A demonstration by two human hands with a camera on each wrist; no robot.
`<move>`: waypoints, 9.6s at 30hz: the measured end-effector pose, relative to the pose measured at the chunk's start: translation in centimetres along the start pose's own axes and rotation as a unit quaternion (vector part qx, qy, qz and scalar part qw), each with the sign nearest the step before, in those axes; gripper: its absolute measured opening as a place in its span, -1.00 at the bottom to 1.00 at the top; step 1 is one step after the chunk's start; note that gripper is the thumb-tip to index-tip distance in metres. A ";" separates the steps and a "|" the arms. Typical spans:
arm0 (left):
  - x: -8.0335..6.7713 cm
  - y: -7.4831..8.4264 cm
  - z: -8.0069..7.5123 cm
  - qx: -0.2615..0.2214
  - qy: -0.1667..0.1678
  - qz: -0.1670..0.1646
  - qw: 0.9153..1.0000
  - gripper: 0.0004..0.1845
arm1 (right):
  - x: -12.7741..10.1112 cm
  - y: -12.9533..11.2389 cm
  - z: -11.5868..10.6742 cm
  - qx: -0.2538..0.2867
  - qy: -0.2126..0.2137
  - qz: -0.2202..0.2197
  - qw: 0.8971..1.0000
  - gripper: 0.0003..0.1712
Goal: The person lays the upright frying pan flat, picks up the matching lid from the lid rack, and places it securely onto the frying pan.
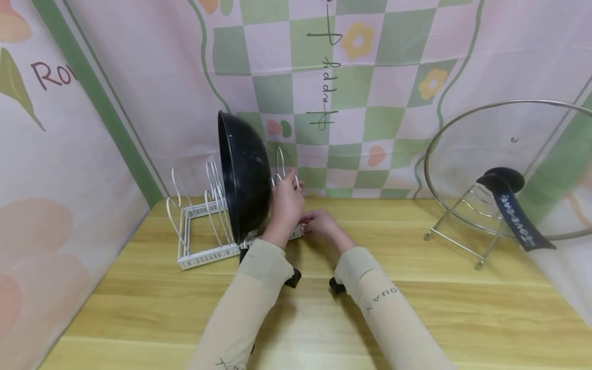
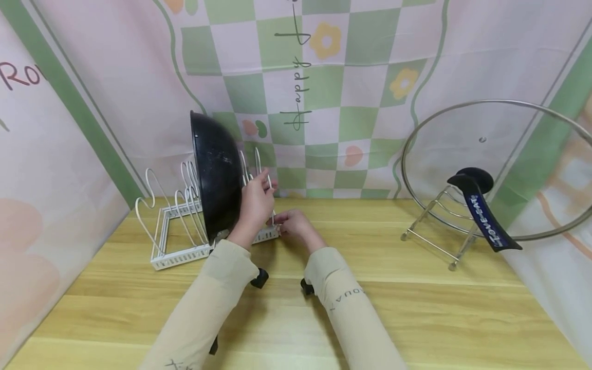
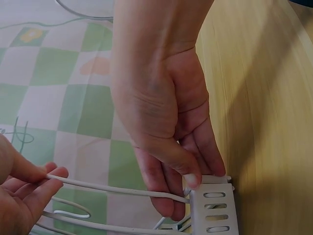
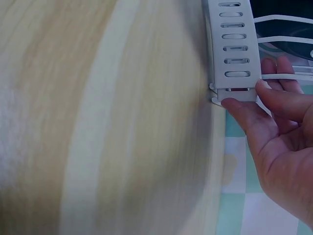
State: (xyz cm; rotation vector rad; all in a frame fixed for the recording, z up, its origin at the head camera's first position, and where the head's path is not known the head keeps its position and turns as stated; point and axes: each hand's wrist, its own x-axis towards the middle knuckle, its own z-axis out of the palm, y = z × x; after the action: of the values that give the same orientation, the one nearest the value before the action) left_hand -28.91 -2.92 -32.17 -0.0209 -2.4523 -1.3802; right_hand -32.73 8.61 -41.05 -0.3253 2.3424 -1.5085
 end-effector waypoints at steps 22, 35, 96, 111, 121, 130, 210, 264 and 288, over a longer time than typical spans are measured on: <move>-0.1 0.8 0.7 -0.023 -0.004 -0.008 1.000 -0.40 | 7.8 9.7 -1.9 0.101 -0.020 -0.036 0.994 -0.55; 0.1 0.5 0.5 -0.019 -0.003 -0.002 1.000 -0.39 | 2.7 3.2 -0.6 -0.012 0.025 -0.039 0.999 -0.69; -5.3 1.9 -5.0 -0.090 -0.275 -0.056 0.956 -0.50 | -8.8 -2.2 -4.0 0.036 -0.060 -0.102 0.992 -0.55; -7.8 0.1 -8.4 -0.105 -0.321 0.006 0.941 -0.61 | -11.3 -3.1 -3.8 0.081 -0.083 -0.103 0.988 -0.57; -8.5 -0.3 -10.1 -0.085 -0.333 0.054 0.937 -0.68 | -12.4 -3.3 -3.1 0.073 -0.112 -0.109 0.985 -0.56; -8.8 -1.4 -11.9 -0.103 -0.332 0.034 0.937 -0.69 | -13.0 -3.6 -1.4 0.060 -0.142 -0.114 0.981 -0.57; -9.2 -11.5 -13.5 -0.292 -0.443 -0.182 0.828 -0.75 | -14.2 -3.0 12.0 0.247 -0.317 0.045 0.915 -0.65; -9.3 -10.0 -11.2 -0.286 -0.409 -0.142 0.855 -0.91 | -14.3 -2.6 9.5 0.158 -0.290 0.009 0.944 -0.37; -9.3 -8.6 -11.0 -0.297 -0.401 -0.132 0.856 -0.92 | -14.5 -3.1 8.1 0.149 -0.286 -0.012 0.947 -0.31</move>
State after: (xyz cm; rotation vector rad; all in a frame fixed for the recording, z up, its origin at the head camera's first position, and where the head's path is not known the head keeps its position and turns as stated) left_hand -18.57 -15.37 -36.69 -0.5185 -2.5280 -2.6405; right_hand -16.12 5.85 -39.08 -0.6181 1.6434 -1.4991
